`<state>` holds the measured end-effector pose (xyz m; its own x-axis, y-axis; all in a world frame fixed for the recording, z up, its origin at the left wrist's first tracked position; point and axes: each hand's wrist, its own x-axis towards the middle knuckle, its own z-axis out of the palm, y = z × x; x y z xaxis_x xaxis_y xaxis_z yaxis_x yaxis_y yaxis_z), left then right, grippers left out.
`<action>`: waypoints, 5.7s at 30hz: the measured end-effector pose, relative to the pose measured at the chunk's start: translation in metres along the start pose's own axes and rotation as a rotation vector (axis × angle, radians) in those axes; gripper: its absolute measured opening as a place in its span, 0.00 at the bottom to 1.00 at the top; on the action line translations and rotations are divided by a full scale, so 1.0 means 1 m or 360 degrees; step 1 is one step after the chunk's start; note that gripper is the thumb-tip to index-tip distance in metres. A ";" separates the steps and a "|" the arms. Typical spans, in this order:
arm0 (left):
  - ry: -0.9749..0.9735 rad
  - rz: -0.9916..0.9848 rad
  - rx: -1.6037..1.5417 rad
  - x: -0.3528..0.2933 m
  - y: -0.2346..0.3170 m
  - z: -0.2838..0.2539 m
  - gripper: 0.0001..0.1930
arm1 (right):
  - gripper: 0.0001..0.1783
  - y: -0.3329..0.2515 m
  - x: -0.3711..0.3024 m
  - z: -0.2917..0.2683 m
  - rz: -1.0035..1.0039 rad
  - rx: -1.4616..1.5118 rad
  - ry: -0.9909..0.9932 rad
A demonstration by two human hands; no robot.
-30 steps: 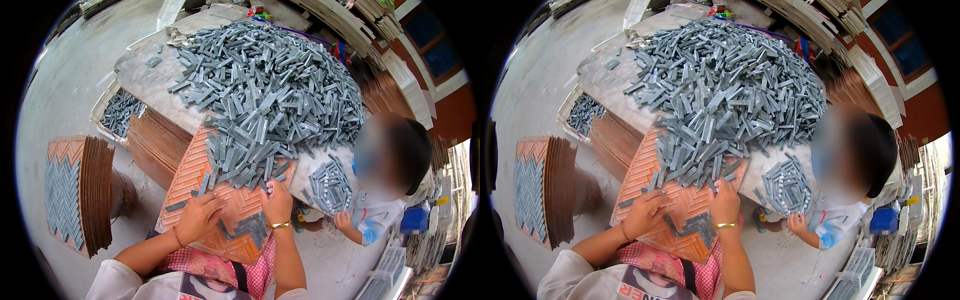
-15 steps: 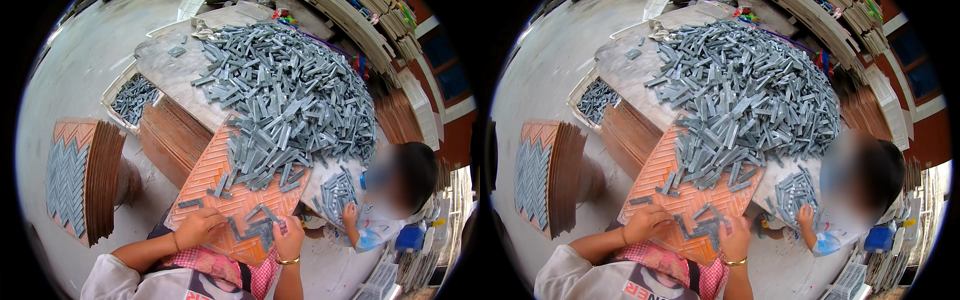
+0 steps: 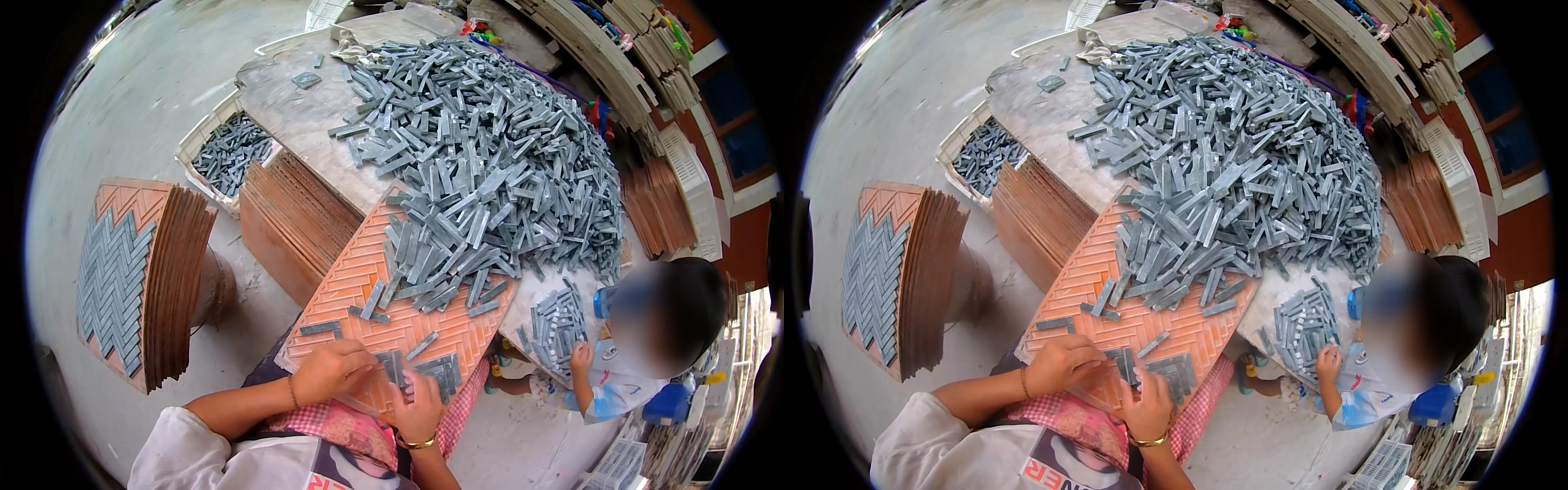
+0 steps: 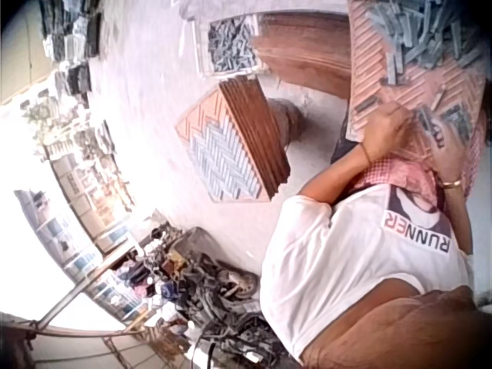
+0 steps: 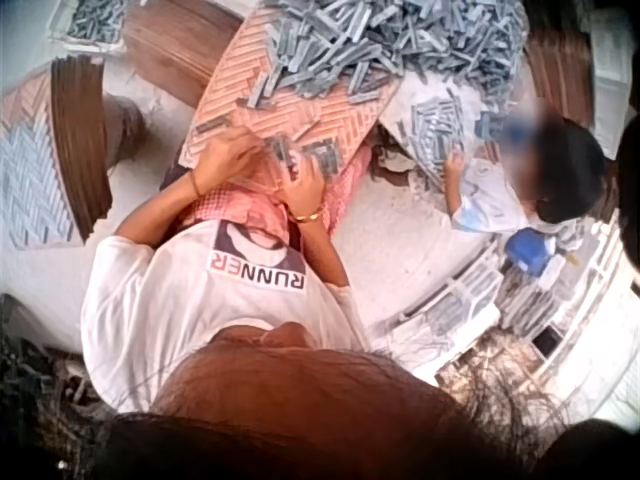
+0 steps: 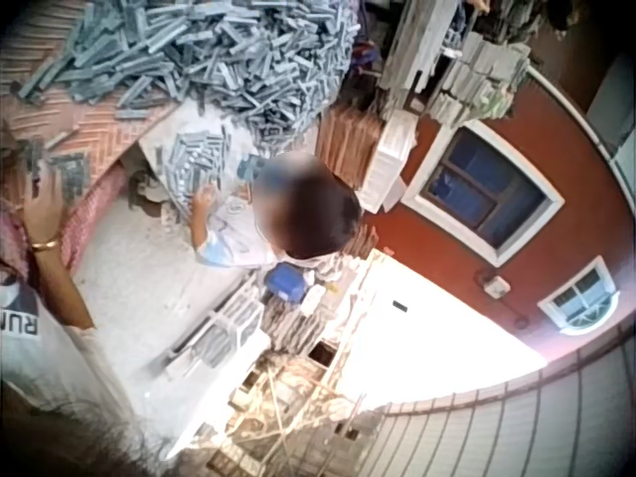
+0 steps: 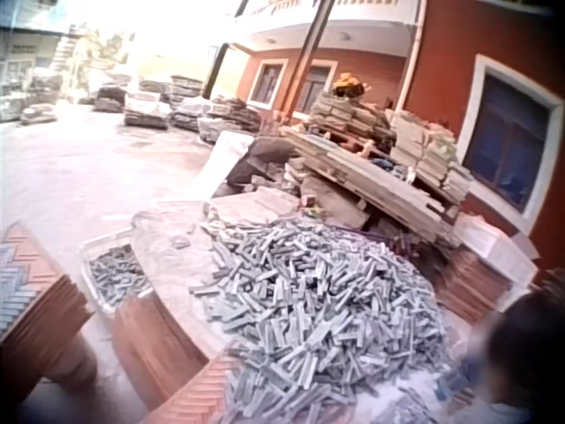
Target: The person arranges small grey rectangular tiles onto a patterned board, creating a herringbone design. A child is present nearby, occasionally interacting with the tiles and a water bottle.
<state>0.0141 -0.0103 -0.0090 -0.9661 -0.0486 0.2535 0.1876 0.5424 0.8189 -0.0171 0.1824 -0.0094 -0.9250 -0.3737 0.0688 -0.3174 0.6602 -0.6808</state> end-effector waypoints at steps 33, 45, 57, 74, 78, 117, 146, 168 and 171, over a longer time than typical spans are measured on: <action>-0.0145 -0.0179 0.0110 0.031 0.011 0.035 0.17 | 0.23 0.003 0.066 -0.002 0.0312 0.0156 -0.0048; -0.0028 -0.0179 0.0028 0.020 -0.004 0.009 0.10 | 0.15 -0.002 0.057 -0.007 -0.0296 -0.0458 -0.0026; -0.0008 -0.0210 0.0036 0.020 -0.005 0.005 0.06 | 0.10 0.000 0.057 -0.011 -0.0015 -0.0024 -0.0151; 0.0148 -0.0275 -0.0004 0.029 -0.012 -0.020 0.06 | 0.18 -0.001 0.086 -0.027 -0.0490 -0.0227 -0.0525; 0.0233 -0.0331 -0.0012 0.027 -0.018 -0.029 0.07 | 0.17 0.003 0.093 -0.030 -0.0521 -0.0174 -0.0592; -0.0121 0.0034 0.0568 -0.002 -0.010 -0.002 0.08 | 0.06 -0.016 0.103 -0.010 -0.0569 0.0019 -0.0497; 0.0248 -0.0314 0.0097 -0.011 -0.033 -0.045 0.04 | 0.09 -0.049 0.064 0.039 -0.0009 0.0166 -0.0500; 0.0368 -0.0304 0.0163 -0.011 -0.042 -0.055 0.04 | 0.16 -0.036 0.103 0.030 -0.0439 0.0011 -0.0442; 0.0353 -0.0384 0.0102 -0.008 -0.043 -0.057 0.04 | 0.16 -0.041 0.109 0.031 -0.0423 -0.0031 -0.0344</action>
<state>0.0240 -0.0813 -0.0167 -0.9180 -0.3593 0.1679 -0.0601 0.5444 0.8366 -0.0984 0.0948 0.0034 -0.7444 -0.6623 0.0847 -0.5472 0.5326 -0.6457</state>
